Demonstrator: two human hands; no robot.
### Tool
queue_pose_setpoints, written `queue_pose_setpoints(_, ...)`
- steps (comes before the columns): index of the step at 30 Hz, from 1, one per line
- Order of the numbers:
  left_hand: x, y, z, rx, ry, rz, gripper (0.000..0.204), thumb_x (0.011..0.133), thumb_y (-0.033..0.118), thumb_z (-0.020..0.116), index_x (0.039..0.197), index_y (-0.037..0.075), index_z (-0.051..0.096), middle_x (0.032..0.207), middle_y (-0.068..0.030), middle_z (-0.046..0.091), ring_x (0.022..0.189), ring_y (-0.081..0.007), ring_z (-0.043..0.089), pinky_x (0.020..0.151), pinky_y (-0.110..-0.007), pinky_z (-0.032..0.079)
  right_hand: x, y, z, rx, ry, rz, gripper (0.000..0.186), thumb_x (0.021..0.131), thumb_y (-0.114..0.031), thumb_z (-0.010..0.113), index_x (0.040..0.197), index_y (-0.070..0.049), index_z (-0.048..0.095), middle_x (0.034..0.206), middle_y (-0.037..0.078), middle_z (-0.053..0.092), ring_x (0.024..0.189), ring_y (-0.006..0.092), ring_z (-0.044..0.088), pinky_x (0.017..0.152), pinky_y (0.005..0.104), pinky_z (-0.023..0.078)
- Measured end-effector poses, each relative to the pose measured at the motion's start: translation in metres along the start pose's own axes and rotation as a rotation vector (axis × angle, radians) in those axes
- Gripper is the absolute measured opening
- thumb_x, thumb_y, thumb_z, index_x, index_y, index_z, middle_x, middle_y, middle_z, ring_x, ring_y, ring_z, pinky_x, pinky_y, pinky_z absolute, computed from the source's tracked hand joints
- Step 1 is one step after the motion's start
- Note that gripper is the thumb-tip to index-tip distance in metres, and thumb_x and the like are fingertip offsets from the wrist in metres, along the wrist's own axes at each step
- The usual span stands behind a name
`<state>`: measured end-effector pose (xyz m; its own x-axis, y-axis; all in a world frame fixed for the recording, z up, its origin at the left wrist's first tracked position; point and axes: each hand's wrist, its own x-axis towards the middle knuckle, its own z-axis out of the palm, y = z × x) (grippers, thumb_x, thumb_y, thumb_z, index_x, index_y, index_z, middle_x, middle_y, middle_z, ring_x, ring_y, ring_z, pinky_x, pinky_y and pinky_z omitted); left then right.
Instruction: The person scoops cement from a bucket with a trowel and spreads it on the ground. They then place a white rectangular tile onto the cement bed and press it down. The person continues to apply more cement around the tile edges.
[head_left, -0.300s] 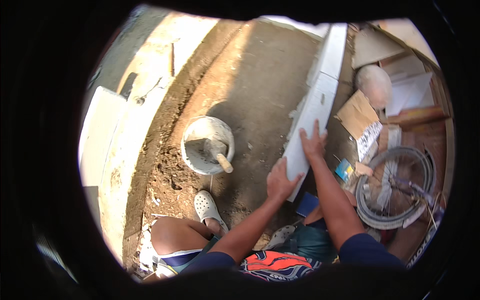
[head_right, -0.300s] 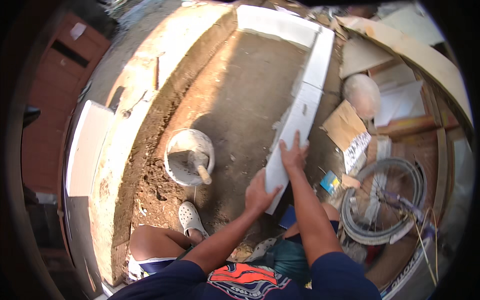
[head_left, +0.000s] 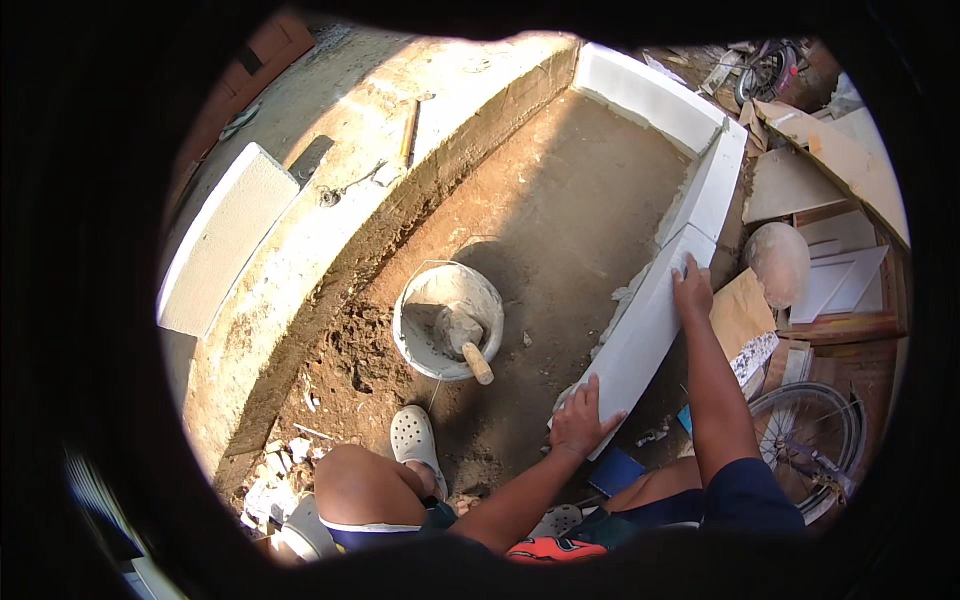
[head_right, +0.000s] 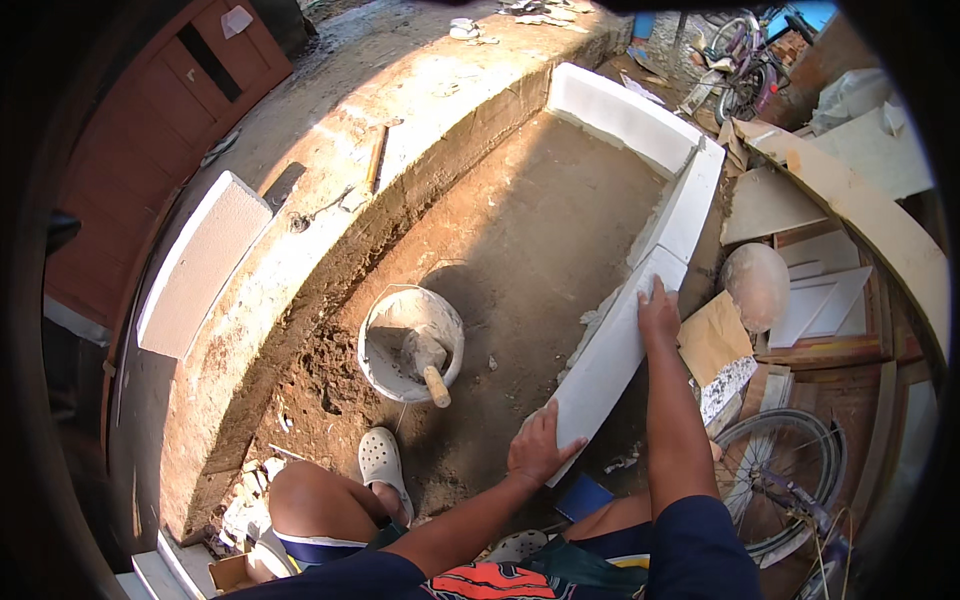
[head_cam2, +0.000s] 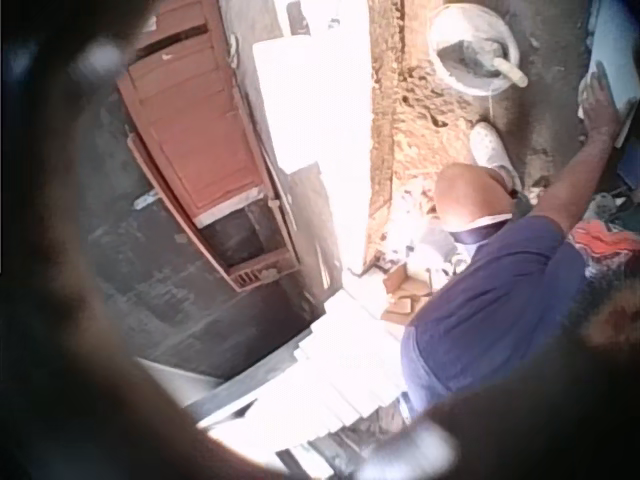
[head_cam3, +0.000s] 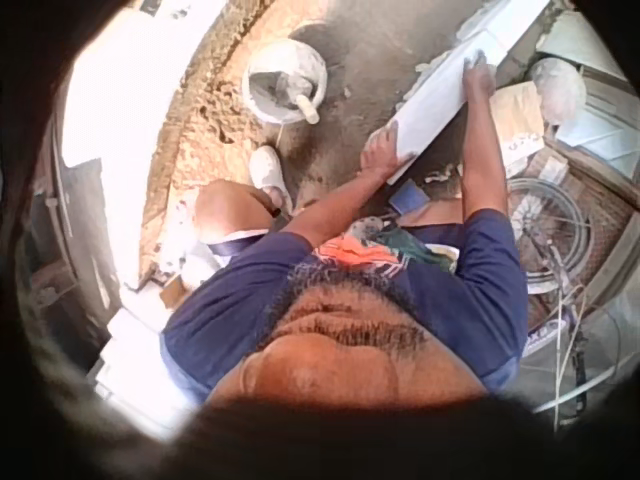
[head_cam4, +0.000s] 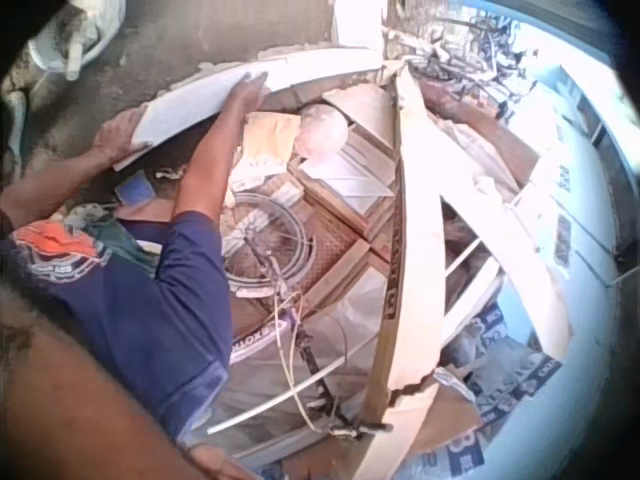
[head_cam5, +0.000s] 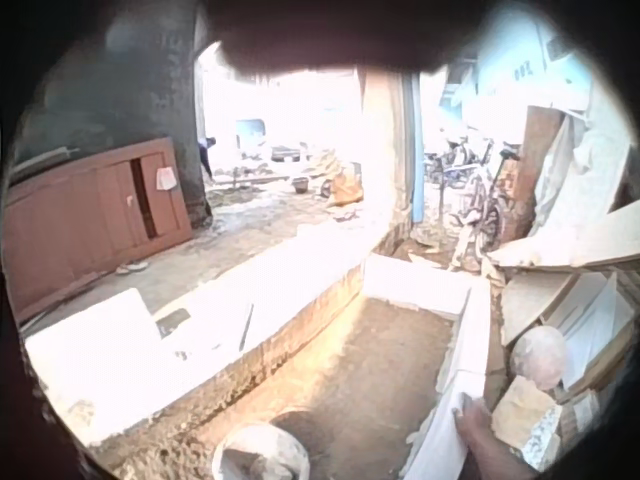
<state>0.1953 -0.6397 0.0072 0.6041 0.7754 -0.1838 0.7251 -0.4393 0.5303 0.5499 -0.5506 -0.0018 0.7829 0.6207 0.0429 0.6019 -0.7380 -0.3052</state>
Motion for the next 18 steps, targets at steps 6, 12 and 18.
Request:
queue_pose_setpoints(6, 0.004, -0.002, -0.002, -0.065, 0.003, -0.019, 0.101, 0.089, 0.069, 0.069, 0.161, 0.006, 0.038, 0.137, -0.0162, 0.061, 0.113, -0.0302, 0.067, 0.086, -0.043, 0.062, 0.009, -0.086, -0.004, 0.056, -0.026, 0.046, 0.036, 0.090, -0.009, 0.068, 0.127, -0.011, 0.069, 0.113, 0.023, 0.070, 0.101, 0.0452, 0.070, 0.092, 0.0525, 0.056)
queue_pose_setpoints(12, 0.007, -0.007, -0.012, -0.099, -0.033, 0.002, 0.099, 0.091, 0.069, 0.067, 0.161, 0.005, 0.038, 0.139, -0.0178, 0.060, 0.112, -0.0306, 0.068, 0.084, -0.044, 0.063, 0.031, -0.394, -0.020, 1.245, -0.873, -0.299, 0.080, 0.102, -0.028, 0.070, 0.169, -0.015, 0.028, 0.146, 0.024, 0.060, 0.110, 0.0347, 0.074, 0.079, 0.0434, 0.067)
queue_pose_setpoints(18, 0.004, -0.016, -0.005, -0.166, -0.043, -0.079, 0.091, 0.090, 0.062, 0.072, 0.158, 0.008, 0.045, 0.135, -0.0133, 0.060, 0.111, -0.0270, 0.065, 0.084, -0.041, 0.059, 0.034, -0.610, 0.096, 0.186, -0.506, -0.774, 0.059, 0.108, -0.031, 0.047, 0.166, -0.023, 0.039, 0.161, 0.020, 0.049, 0.148, 0.0363, 0.047, 0.122, 0.0502, 0.040)
